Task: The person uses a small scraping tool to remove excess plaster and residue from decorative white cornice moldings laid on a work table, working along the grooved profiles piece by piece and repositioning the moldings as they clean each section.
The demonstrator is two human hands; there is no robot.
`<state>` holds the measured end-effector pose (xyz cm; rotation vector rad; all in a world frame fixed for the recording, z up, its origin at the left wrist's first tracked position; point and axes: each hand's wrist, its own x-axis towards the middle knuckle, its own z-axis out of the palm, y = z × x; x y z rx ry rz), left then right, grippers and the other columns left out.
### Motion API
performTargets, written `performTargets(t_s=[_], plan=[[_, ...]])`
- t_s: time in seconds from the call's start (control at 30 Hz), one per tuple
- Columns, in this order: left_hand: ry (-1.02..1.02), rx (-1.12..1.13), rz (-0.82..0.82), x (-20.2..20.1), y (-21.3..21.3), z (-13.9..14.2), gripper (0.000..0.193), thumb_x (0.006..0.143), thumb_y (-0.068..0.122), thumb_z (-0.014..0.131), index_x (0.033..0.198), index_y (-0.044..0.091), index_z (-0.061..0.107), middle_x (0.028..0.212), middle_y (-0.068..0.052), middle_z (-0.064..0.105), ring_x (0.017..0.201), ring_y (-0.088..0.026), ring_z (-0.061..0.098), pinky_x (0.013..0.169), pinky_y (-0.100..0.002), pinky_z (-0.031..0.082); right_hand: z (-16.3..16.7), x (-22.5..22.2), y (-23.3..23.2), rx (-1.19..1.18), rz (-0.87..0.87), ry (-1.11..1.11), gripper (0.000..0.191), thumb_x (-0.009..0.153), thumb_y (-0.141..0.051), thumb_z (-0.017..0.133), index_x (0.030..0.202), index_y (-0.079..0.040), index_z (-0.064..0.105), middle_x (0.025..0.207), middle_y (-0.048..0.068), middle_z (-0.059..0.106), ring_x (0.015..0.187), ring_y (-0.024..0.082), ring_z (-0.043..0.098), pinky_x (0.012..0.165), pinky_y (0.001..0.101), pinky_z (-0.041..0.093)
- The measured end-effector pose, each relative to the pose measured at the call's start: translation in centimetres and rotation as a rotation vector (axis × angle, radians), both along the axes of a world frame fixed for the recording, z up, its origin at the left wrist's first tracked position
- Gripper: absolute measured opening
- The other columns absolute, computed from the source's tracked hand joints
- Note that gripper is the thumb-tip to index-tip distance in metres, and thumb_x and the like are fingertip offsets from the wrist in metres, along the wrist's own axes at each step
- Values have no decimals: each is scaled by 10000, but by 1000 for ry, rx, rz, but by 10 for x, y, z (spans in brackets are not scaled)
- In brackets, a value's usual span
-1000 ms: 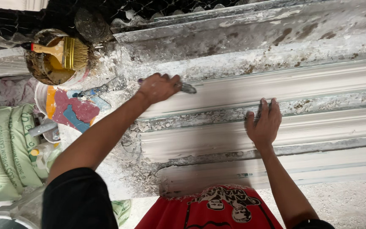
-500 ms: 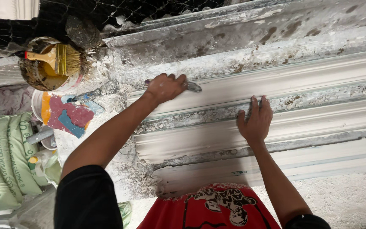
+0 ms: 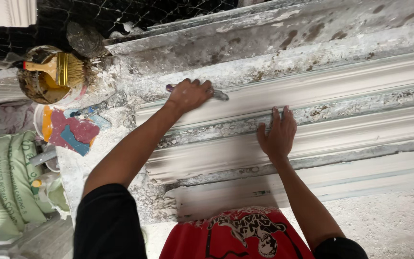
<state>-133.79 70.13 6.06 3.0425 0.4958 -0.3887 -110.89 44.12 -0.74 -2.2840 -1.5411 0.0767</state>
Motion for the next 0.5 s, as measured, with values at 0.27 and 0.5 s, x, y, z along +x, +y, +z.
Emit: performTargets(t_s=[0.27,0.5], plan=[[-9,4,54,106,-23,-14,152,1029,178,558,1071,152,702,1241,-66,619,1054,-269,698,828,-442,593,-6,-2,10,-85,-18,34,654,982,-366,578,1527,-50,405,1614,323,285,1495,483,267,1193,631,230],[221,46,183,49,-19,13,351,991,284,565,1337,265,618,1343,-62,551,1143,-279,624,900,-461,543,-11,45,-17,146,301,310,651,1006,-261,577,1568,-39,334,1620,285,301,1531,466,237,1238,607,220]])
